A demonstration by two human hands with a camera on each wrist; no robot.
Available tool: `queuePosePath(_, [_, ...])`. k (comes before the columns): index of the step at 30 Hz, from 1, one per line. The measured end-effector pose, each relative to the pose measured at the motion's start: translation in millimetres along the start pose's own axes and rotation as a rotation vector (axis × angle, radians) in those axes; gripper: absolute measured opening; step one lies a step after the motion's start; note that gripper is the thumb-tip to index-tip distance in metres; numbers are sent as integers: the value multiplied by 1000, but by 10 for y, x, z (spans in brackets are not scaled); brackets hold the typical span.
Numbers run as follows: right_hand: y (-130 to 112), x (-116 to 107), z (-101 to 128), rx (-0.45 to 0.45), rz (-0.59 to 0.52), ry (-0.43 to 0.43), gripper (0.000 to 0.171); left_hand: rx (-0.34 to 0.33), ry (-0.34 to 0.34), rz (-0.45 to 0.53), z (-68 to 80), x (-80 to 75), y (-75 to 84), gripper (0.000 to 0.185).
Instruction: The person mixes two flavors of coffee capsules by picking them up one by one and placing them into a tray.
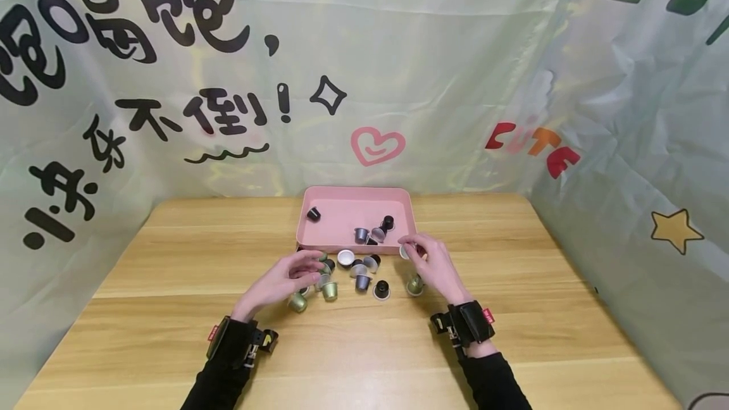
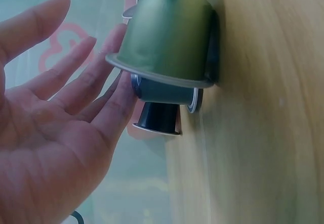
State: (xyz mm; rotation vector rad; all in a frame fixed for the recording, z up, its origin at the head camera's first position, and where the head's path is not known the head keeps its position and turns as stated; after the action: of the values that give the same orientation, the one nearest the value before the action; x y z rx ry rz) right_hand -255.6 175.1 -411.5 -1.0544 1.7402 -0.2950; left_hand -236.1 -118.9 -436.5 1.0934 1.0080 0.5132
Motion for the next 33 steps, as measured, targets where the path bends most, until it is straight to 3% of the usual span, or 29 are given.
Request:
queuePosePath(8, [-28, 31, 4, -13, -4, -15, 19, 3, -27, 9, 9, 44, -28, 55])
queuePosePath(17, [-38, 19, 6, 28, -17, -14, 21, -4, -10, 20, 30, 29, -47, 55])
queuePosePath(33, [-6, -28, -8, 16, 6, 29, 21, 26, -13, -64, 24, 7, -6, 51])
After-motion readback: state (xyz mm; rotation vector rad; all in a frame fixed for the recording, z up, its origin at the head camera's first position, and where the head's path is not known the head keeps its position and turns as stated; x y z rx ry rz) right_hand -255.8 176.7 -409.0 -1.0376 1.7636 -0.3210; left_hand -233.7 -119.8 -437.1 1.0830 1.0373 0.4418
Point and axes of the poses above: each hand's wrist, its own z-axis away from the middle knuckle, its own x-axis out of the palm, y = z × x, the point moved 6 cm from there along -z, towards the middle knuckle, and after that the axes turned 8 degrees about -x, right-handed, at the moved point
